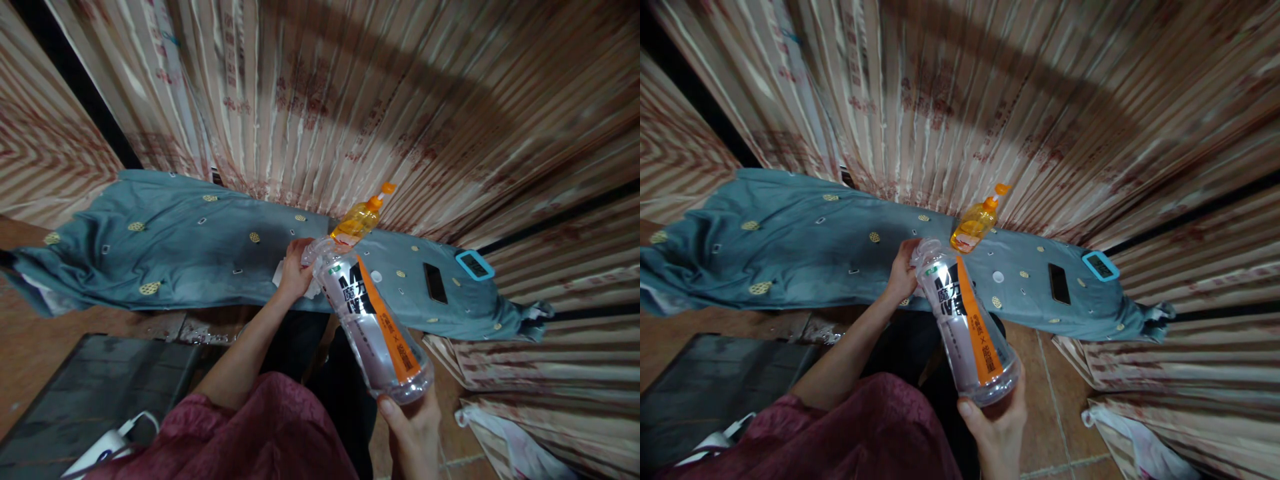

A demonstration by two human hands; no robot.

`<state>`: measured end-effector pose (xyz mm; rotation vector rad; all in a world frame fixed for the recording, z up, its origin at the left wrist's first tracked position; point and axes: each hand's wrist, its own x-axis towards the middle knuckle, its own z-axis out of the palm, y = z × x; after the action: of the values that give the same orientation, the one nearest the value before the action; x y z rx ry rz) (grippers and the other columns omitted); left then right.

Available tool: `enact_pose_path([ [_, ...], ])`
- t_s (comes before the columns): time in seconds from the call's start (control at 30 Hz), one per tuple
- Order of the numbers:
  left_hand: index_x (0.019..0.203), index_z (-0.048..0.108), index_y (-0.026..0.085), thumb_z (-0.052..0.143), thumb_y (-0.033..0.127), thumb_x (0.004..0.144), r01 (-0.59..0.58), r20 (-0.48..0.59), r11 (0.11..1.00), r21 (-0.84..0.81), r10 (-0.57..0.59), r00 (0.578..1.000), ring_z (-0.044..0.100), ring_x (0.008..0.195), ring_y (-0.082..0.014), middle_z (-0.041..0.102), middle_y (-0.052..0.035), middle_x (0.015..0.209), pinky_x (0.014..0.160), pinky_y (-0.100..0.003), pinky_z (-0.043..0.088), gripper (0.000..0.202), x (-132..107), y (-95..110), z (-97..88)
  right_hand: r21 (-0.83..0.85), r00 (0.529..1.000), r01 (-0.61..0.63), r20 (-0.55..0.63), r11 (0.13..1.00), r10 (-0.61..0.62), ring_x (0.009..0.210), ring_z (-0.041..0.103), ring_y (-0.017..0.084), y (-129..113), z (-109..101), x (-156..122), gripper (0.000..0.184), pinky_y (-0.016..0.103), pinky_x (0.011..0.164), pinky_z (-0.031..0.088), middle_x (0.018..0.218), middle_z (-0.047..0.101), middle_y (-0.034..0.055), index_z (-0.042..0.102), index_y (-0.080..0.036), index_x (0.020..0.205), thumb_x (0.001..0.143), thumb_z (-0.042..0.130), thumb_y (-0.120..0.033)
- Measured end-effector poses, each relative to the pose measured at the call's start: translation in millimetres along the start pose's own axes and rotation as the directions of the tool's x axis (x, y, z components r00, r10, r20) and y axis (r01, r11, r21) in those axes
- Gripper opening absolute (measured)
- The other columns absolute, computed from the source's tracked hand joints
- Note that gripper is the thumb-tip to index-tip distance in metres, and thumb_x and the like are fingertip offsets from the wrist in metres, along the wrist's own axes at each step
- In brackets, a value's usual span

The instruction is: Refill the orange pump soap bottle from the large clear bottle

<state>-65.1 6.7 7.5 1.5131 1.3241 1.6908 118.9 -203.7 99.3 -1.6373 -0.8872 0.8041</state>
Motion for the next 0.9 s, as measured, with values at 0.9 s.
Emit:
enact_pose_path([
  [0.9, 0.115, 0.067, 0.018, 0.069, 0.034, 0.083, -0.001, 0.021, 1.000, 0.011, 0.001, 1.000, 0.063, 0.110, -0.0272, 0.065, -0.0101, 0.112, 0.098, -0.044, 0.052, 0.035, 0.5, 2.3, -2.2, 0.089, 0.997, -0.054, -0.044, 0.995, 0.058, 0.092, 0.071, 0.024, -5.2, 5.9, -1.9, 0.086, 0.031, 0.082, 0.054, 0.102, 0.075, 0.0030, 0.056, -0.021, 0.120, 0.046, 0.090, -0.049],
])
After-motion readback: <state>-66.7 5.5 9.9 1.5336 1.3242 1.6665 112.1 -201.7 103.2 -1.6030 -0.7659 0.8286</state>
